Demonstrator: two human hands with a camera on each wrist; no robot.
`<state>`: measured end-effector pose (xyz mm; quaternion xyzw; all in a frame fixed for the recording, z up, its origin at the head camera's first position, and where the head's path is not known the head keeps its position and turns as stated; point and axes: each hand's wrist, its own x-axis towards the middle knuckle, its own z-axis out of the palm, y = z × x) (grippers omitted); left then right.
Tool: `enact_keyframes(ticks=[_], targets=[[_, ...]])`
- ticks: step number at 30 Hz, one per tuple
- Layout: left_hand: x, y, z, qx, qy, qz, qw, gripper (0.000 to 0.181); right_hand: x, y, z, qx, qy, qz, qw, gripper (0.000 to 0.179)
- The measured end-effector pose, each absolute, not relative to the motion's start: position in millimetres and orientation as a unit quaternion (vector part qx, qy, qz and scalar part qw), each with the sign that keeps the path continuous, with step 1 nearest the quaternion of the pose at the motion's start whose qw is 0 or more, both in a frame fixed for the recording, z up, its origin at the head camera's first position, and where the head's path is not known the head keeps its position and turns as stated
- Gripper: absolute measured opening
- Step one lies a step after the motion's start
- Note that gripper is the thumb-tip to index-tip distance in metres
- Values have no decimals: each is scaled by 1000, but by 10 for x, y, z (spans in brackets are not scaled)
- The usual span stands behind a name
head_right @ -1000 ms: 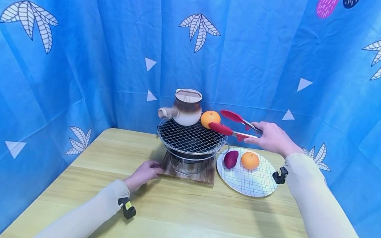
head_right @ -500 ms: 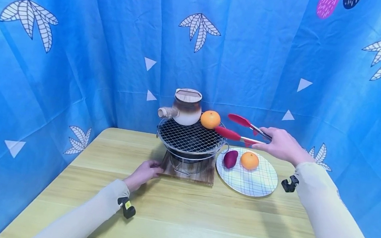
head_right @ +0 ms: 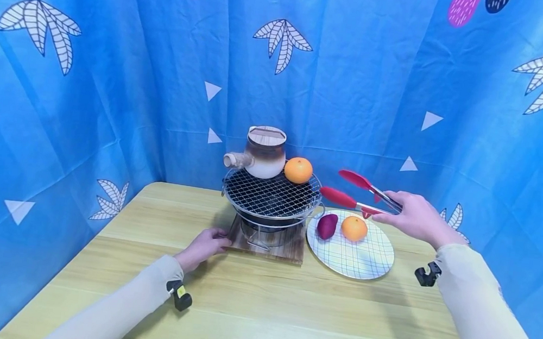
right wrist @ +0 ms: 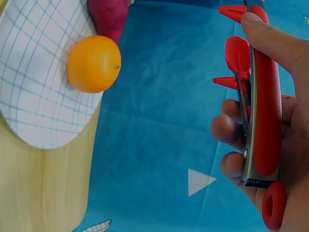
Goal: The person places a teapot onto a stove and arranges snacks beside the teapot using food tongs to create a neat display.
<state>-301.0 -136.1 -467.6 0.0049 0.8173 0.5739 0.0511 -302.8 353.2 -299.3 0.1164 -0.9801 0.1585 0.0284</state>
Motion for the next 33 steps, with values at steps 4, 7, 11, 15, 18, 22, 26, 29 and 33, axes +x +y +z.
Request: enact_keyframes(ticks=[4,7,11,15,18,22,26,29,33], targets=[[-3014,-1362,-4681,6,819,572,50,51,-2998,3591,-3027,111,-982,152,24,111],[-3017,-1357,-4678,6,819,572,50,51,-2984,3636,-3053,112,-983,144,27,110],[-3014,-1351,-4671,8,818,573,51,50,-2965,3687,-3092,113,-983,142,30,106],[-3007,-1352,-4669,7,819,572,52,50,-2942,3716,-3129,115,-982,144,31,103],[-3006,-1355,-4675,7,818,572,52,49,-2928,3733,-3157,112,-982,146,32,103],[-3009,-1361,-4682,8,817,574,54,50,-2907,3754,-3195,103,-983,151,24,107],[-3009,-1364,-4684,6,815,577,55,51,-2890,3791,-3231,99,-982,161,15,110],[-3010,-1367,-4679,3,815,576,55,51,-2885,3824,-3257,99,-981,165,14,109],[-3011,-1374,-4673,3,816,575,57,51,-2883,3861,-3298,98,-982,158,17,107]])
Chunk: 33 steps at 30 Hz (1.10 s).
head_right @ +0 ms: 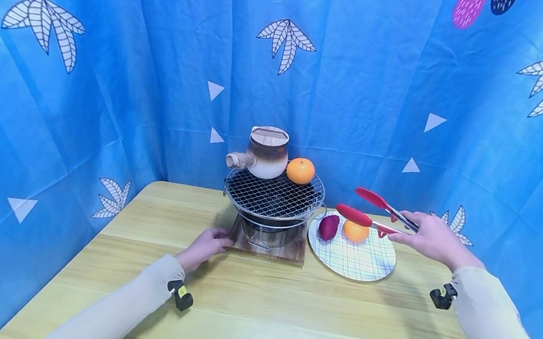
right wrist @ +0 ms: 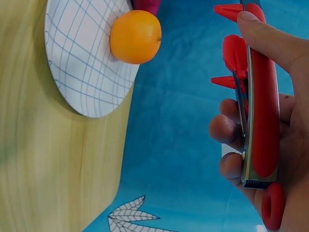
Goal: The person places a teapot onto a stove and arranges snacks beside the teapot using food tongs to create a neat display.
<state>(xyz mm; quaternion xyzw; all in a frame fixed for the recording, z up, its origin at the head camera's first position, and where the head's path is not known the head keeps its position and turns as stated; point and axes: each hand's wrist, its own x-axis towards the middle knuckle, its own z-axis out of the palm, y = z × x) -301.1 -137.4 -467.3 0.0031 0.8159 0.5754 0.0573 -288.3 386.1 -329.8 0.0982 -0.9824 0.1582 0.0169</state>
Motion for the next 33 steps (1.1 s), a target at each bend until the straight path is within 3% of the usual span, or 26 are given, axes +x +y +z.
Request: enact_keyframes(ticks=[33], targets=[[-2986,-1368,-4653,-1,816,575,58,50,-2840,3993,-3657,104,-980,171,11,98]])
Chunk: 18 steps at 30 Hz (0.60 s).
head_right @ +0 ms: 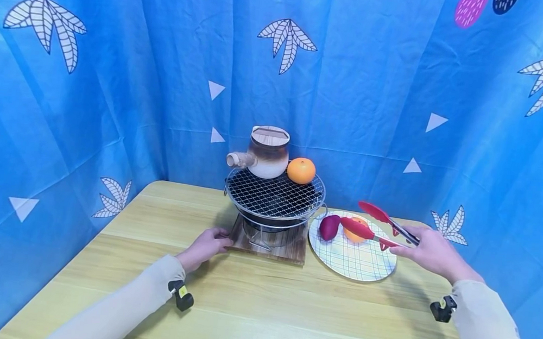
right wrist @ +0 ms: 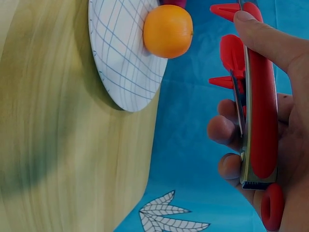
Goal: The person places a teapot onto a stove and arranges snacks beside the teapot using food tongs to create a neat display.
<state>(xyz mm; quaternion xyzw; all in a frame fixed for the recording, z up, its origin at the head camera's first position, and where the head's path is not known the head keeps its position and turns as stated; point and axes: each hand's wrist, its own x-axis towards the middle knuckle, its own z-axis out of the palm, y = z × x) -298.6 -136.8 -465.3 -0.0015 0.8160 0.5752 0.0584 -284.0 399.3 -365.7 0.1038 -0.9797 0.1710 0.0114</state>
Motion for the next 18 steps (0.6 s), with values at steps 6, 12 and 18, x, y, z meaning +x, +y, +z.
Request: enact_keyframes(ticks=[6,12,18], targets=[[-2983,-1371,-4658,-1,815,576,58,51,-2832,4001,-3714,100,-979,178,8,94],[-2985,-1366,-4659,-4,814,578,62,51,-2849,4049,-3767,101,-980,169,7,95],[-2988,-1360,-4656,-2,814,577,58,50,-2883,4100,-3825,99,-982,159,7,97]])
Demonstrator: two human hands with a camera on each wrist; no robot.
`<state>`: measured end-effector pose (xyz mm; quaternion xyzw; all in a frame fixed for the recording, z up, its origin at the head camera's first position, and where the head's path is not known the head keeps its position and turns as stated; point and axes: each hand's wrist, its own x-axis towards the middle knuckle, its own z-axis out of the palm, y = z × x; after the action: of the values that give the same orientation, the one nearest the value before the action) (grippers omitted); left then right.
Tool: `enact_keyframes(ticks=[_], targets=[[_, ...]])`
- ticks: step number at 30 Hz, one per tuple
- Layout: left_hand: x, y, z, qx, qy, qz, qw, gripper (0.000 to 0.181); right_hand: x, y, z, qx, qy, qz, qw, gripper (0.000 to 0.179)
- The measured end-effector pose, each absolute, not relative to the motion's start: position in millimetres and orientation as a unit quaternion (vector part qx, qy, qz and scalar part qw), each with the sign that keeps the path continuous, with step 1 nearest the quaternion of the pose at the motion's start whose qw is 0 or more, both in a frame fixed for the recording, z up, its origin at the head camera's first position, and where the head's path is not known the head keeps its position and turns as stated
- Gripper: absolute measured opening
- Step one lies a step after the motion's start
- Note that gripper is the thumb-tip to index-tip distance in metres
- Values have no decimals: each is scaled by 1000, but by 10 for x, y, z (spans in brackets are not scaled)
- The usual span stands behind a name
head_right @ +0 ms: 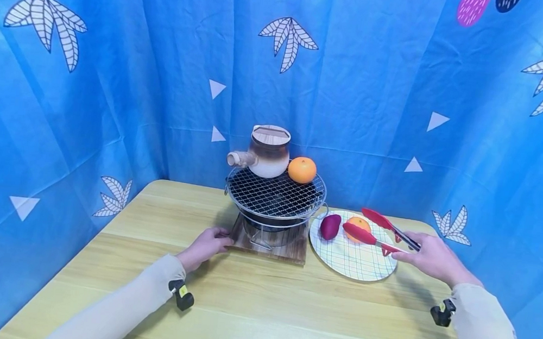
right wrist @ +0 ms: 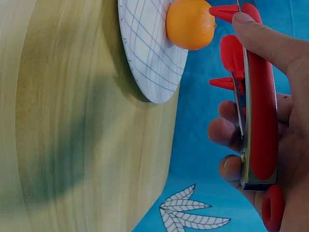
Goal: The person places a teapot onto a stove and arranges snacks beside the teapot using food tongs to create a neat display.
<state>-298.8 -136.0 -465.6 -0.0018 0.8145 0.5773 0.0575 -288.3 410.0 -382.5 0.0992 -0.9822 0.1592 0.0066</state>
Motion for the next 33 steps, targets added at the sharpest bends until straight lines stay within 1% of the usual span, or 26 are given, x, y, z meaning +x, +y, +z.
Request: enact_keyframes(ticks=[14,33], targets=[[-2983,-1366,-4684,-1,814,578,61,51,-2911,4126,-3926,90,-985,150,4,93],[-2994,-1360,-4664,-10,813,579,58,52,-2964,4081,-3983,63,-986,152,-17,99]])
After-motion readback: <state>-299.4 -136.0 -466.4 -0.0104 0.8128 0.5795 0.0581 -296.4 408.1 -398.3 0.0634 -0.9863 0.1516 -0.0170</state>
